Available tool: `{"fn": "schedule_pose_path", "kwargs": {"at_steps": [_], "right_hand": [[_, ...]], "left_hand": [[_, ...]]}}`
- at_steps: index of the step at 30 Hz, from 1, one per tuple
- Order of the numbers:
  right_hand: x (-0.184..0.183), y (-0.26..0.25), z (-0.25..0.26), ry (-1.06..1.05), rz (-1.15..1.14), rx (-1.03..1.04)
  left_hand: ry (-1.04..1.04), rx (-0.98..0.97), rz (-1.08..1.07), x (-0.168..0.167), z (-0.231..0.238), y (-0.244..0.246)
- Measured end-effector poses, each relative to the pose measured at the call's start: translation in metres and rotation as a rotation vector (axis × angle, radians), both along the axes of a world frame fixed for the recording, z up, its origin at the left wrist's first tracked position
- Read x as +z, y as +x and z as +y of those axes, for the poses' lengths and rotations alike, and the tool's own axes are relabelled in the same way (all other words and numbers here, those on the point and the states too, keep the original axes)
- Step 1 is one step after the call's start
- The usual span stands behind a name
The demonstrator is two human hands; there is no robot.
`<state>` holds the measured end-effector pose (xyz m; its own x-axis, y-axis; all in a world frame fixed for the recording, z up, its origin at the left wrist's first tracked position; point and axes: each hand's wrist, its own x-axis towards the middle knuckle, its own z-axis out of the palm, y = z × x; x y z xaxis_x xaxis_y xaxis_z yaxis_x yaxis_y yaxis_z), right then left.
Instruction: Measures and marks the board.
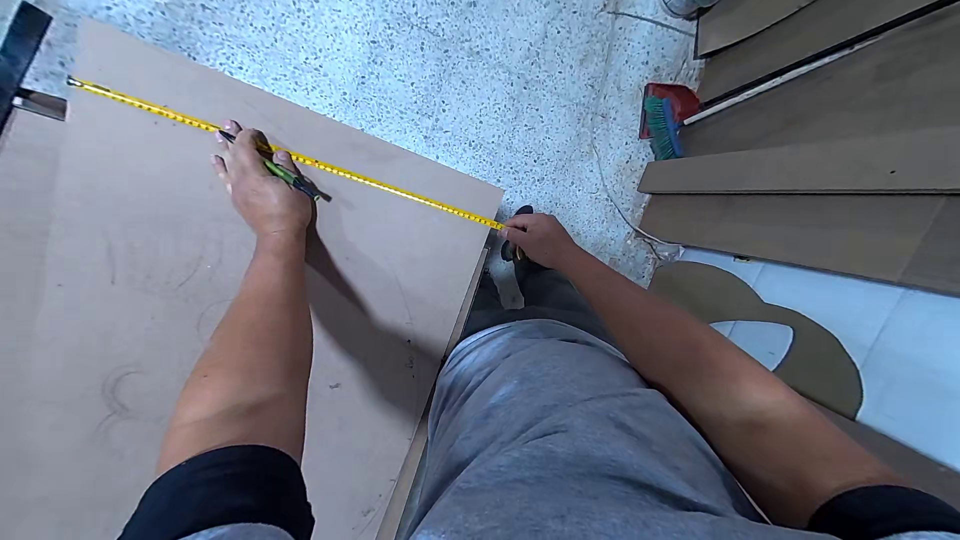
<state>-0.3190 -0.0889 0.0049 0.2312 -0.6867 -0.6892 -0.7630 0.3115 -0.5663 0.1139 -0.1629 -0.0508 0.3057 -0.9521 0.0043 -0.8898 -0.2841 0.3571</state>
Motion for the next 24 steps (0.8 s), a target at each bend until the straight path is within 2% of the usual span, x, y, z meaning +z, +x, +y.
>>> {"fn": "schedule_pose_path", "kwargs": {"at_steps": [4, 6, 10, 11, 13, 16, 20, 24], "right_hand": [[0.001, 0.001, -0.001, 0.003, 0.005, -0.003], [0.004, 0.001, 0.001, -0.014, -0.010, -0.014], [0.024, -0.008, 0.005, -0.021, -0.175, -0.137], [0.029, -0.015, 0.007, -0.007, -0.207, -0.179], [0.033, -0.031, 0.014, 0.023, -0.202, -0.237], [0.032, -0.055, 0.023, 0.031, -0.138, -0.286], [0.032, -0.076, 0.039, 0.030, -0.107, -0.388], [0.035, -0.086, 0.049, 0.019, -0.122, -0.470]], "left_hand": [[-0.011, 0.007, -0.019, -0.005, -0.001, 0.001], [-0.028, 0.039, 0.075, 0.002, 0.000, 0.000], [-0.387, 0.023, 0.638, 0.036, 0.012, -0.010], [-0.408, 0.017, 0.802, 0.044, 0.019, -0.020], [-0.263, 0.008, 1.013, 0.058, 0.042, -0.050], [0.031, -0.112, 1.125, 0.056, 0.064, -0.096], [0.218, -0.150, 1.117, 0.042, 0.070, -0.134], [0.212, -0.154, 1.028, 0.033, 0.052, -0.153]]}}
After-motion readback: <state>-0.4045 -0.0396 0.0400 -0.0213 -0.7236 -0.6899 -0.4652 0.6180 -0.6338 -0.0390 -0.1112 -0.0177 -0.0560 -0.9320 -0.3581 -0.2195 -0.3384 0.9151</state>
